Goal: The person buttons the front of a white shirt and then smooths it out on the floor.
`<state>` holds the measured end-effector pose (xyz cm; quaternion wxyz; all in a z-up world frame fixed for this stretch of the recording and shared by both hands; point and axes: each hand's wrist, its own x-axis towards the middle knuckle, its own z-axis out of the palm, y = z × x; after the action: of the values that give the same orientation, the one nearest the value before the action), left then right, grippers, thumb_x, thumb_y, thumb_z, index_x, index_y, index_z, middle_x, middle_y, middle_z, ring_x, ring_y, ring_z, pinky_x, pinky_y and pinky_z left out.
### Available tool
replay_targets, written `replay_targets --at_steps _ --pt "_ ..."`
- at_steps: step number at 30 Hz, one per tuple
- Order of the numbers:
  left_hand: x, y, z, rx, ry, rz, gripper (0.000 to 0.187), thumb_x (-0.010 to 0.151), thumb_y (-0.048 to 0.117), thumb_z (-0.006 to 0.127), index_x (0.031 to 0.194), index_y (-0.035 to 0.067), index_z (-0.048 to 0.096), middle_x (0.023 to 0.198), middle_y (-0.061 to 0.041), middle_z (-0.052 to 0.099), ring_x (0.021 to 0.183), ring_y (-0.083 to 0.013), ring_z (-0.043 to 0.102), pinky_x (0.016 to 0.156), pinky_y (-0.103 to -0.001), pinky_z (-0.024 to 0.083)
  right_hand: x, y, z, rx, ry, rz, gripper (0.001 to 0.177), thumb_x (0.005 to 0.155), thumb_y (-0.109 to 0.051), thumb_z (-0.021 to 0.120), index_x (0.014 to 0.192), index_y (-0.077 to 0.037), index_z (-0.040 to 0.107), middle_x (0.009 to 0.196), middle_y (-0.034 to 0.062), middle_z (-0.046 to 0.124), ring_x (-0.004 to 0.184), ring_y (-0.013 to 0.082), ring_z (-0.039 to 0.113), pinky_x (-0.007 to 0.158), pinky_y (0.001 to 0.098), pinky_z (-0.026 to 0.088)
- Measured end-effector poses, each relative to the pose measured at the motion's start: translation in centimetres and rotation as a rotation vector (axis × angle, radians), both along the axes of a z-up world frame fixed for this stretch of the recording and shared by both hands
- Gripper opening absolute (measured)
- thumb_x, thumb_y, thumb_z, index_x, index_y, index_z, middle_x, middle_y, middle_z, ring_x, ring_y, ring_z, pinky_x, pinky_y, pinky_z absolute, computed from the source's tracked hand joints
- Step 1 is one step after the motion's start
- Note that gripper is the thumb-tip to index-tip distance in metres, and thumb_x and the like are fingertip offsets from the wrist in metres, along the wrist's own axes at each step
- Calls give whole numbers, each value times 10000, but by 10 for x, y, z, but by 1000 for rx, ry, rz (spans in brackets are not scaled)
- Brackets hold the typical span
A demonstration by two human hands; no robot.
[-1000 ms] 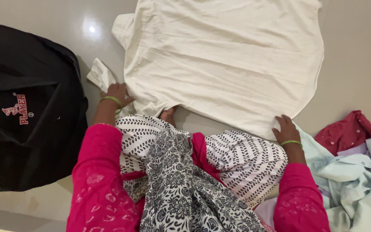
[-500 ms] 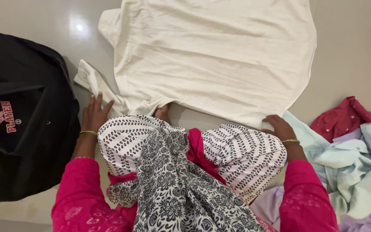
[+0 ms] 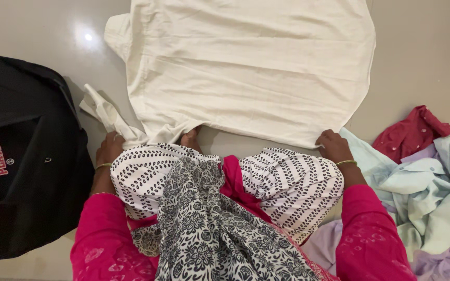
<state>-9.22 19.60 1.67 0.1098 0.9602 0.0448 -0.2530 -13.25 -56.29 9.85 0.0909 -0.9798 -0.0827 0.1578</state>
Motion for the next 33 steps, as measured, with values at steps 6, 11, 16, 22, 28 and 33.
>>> replay_targets --at_steps 6,11,16,22,28,33 --pt "49 -22 72 -23 -18 284 283 963 257 633 1185 82 622 1181 -285 671 1077 -502 633 906 -562 516 10 -16 -9 171 -91 -152 113 881 -111 759 991 -103 735 1042 86 727 982 291 693 870 430 549" --pt "104 5 85 -65 -227 255 286 1011 277 666 1151 31 631 994 -323 692 914 -518 671 765 -573 540 36 -37 -10 328 -186 -223 136 936 -117 726 1062 -69 732 1087 115 737 1005 299 709 906 414 560" --pt "157 3 126 -285 -515 265 193 1112 151 667 1096 -32 612 1021 -216 694 803 -340 717 656 -412 582 77 -45 13 296 -123 -408 136 1042 -106 687 1158 -77 753 938 156 710 759 286 656 722 391 527" --pt "234 -19 161 -625 -574 398 79 1141 37 565 1189 -26 574 1015 -94 649 701 -141 710 554 -245 588 125 -57 17 369 -216 -472 117 1082 -129 683 1166 -64 733 896 160 702 791 244 656 737 350 535" --pt "299 -65 185 -927 -726 370 101 1126 -3 568 1219 -43 562 1067 -142 693 706 -188 777 579 -269 606 161 -70 7 319 -272 -453 112 1067 -123 688 1145 -65 746 982 158 735 850 236 706 770 360 554" --pt "348 -95 167 -935 -664 613 111 1020 113 645 1070 14 636 953 -71 735 702 -90 840 642 -173 634 187 -75 -6 296 -268 -446 115 1055 -121 694 1140 -61 745 1009 176 736 910 285 721 804 387 564"
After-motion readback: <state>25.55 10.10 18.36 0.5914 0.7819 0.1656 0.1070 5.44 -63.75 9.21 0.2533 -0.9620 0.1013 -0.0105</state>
